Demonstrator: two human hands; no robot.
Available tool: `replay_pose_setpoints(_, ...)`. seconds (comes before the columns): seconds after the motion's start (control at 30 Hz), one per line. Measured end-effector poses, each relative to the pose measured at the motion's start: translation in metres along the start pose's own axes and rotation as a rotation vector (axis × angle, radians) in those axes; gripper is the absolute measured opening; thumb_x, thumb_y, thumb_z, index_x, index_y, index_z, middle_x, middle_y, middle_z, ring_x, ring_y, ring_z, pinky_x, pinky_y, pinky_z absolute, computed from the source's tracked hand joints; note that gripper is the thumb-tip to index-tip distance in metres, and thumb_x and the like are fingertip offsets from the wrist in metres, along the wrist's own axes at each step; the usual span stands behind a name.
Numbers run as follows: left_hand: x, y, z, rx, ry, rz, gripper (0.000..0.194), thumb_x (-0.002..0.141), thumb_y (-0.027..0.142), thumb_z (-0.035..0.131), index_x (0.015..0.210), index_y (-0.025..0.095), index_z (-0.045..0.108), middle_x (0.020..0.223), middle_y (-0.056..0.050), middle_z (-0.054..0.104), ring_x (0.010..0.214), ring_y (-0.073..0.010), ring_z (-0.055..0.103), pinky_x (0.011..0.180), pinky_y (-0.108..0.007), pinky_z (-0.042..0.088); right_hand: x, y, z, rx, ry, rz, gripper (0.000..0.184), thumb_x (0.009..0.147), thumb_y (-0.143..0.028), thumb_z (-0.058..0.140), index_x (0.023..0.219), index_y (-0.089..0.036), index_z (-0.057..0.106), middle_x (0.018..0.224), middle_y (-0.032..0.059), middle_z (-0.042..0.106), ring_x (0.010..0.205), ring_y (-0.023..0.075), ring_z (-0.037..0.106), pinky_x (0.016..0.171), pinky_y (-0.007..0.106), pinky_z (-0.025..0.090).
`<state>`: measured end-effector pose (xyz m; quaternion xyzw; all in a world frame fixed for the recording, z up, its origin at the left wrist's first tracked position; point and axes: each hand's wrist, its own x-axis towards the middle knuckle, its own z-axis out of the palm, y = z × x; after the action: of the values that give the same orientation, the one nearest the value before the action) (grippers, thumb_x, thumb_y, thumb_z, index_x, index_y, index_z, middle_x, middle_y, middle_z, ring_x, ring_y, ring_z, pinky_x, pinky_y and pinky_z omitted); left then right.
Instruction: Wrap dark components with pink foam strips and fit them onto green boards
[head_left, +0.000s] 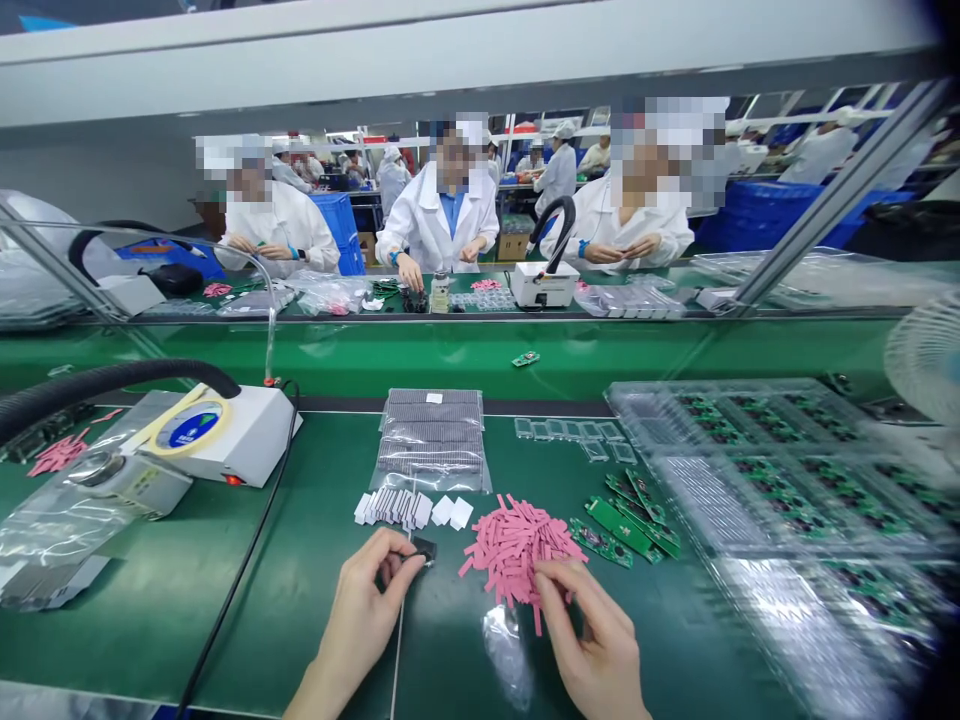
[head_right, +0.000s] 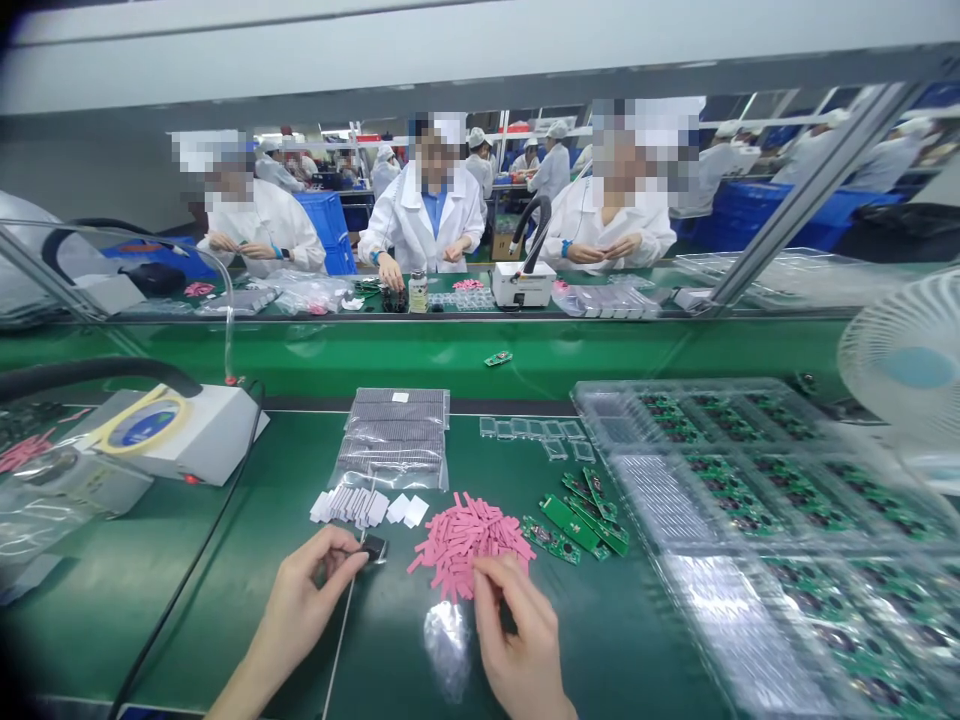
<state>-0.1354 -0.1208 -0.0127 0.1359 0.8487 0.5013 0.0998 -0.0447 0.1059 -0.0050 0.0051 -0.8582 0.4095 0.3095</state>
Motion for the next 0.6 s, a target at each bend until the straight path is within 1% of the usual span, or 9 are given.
replay_pose_setpoints(0.07,-0.009,0.008,0.01,-0.123,0.001,-0.016,0.024,0.09,0.041,0.057,0.08,0.02,0.058,0.085,-0.003,0.064,0.073,-0.0138,0.057,0.068,-0.024,0.047,-0.002,-0.015,0.008,0.109,-0.1,0.086,0.008,0.091,-0.012,0.054,0.091,-0.015,0.061,0.078,0.0012,0.059,0.071,0.0037,0.056,0.065,0.011,0.045)
replay_pose_setpoints(0.17,-0.022,0.02,0.03,-0.297,-0.057,-0.029,0.026,0.089,0.04,0.058,0.075,0.018,0.058,0.096,-0.007,0.068,0.083,-0.0158,0.065,0.075,-0.025,0.053,-0.007,-0.031,0.023,0.279,-0.268,0.277,0.014,0.094,-0.021,0.052,0.088,-0.014,0.062,0.08,0.0021,0.061,0.07,0.0036,0.059,0.063,0.009,0.047)
replay_pose_setpoints(0.23,-0.027,0.025,0.041,-0.398,-0.109,-0.055,0.026,0.087,0.039,0.06,0.073,0.017,0.059,0.103,-0.01,0.069,0.091,-0.0178,0.067,0.08,-0.026,0.055,-0.01,-0.033,0.029,0.389,-0.318,0.404,0.02,0.095,-0.028,0.051,0.09,-0.012,0.062,0.082,0.0033,0.063,0.071,0.0044,0.06,0.064,0.009,0.049)
replay_pose_setpoints(0.3,-0.028,0.027,0.049,-0.492,-0.121,-0.087,0.026,0.084,0.038,0.064,0.071,0.016,0.059,0.109,-0.012,0.069,0.097,-0.0198,0.068,0.082,-0.026,0.056,-0.011,-0.032,0.029,0.442,-0.321,0.477,0.024,0.095,-0.032,0.05,0.092,-0.012,0.062,0.083,0.0043,0.063,0.072,0.0048,0.061,0.064,0.008,0.05)
replay_pose_setpoints(0.33,-0.028,0.026,0.051,-0.526,-0.117,-0.103,0.023,0.083,0.037,0.067,0.075,0.016,0.061,0.107,-0.012,0.069,0.094,-0.0196,0.069,0.081,-0.026,0.057,-0.011,-0.032,0.028,0.439,-0.314,0.481,0.024,0.095,-0.033,0.05,0.092,-0.012,0.062,0.084,0.0045,0.063,0.073,0.0048,0.061,0.064,0.008,0.05)
replay_pose_setpoints(0.4,-0.027,0.025,0.054,-0.57,-0.12,-0.115,0.02,0.081,0.035,0.069,0.092,0.018,0.067,0.103,-0.01,0.069,0.087,-0.0178,0.069,0.078,-0.026,0.058,-0.01,-0.031,0.024,0.39,-0.289,0.444,0.022,0.094,-0.03,0.051,0.09,-0.012,0.064,0.087,0.0044,0.063,0.077,0.0048,0.062,0.068,0.007,0.049)
replay_pose_setpoints(0.47,-0.027,0.024,0.055,-0.579,-0.145,-0.086,0.031,0.082,0.033,0.069,0.112,0.021,0.067,0.105,-0.01,0.067,0.08,-0.0158,0.069,0.076,-0.026,0.059,-0.008,-0.031,0.02,0.32,-0.28,0.384,0.021,0.094,-0.026,0.051,0.086,-0.013,0.064,0.085,0.0036,0.062,0.078,0.0043,0.06,0.071,0.008,0.048)
replay_pose_setpoints(0.5,-0.026,0.023,0.056,-0.578,-0.155,-0.063,0.033,0.083,0.032,0.068,0.115,0.023,0.067,0.107,-0.01,0.065,0.079,-0.0156,0.068,0.075,-0.027,0.059,-0.008,-0.032,0.018,0.29,-0.28,0.356,0.021,0.095,-0.025,0.05,0.084,-0.013,0.064,0.084,0.0032,0.061,0.076,0.004,0.059,0.071,0.008,0.047)
replay_pose_setpoints(0.6,-0.025,0.023,0.057,-0.558,-0.147,-0.004,0.027,0.084,0.03,0.067,0.11,0.024,0.071,0.112,-0.01,0.061,0.082,-0.0163,0.068,0.072,-0.026,0.06,-0.009,-0.034,0.016,0.228,-0.286,0.276,0.021,0.095,-0.021,0.048,0.082,-0.012,0.062,0.079,0.0024,0.058,0.07,0.0033,0.055,0.065,0.009,0.043)
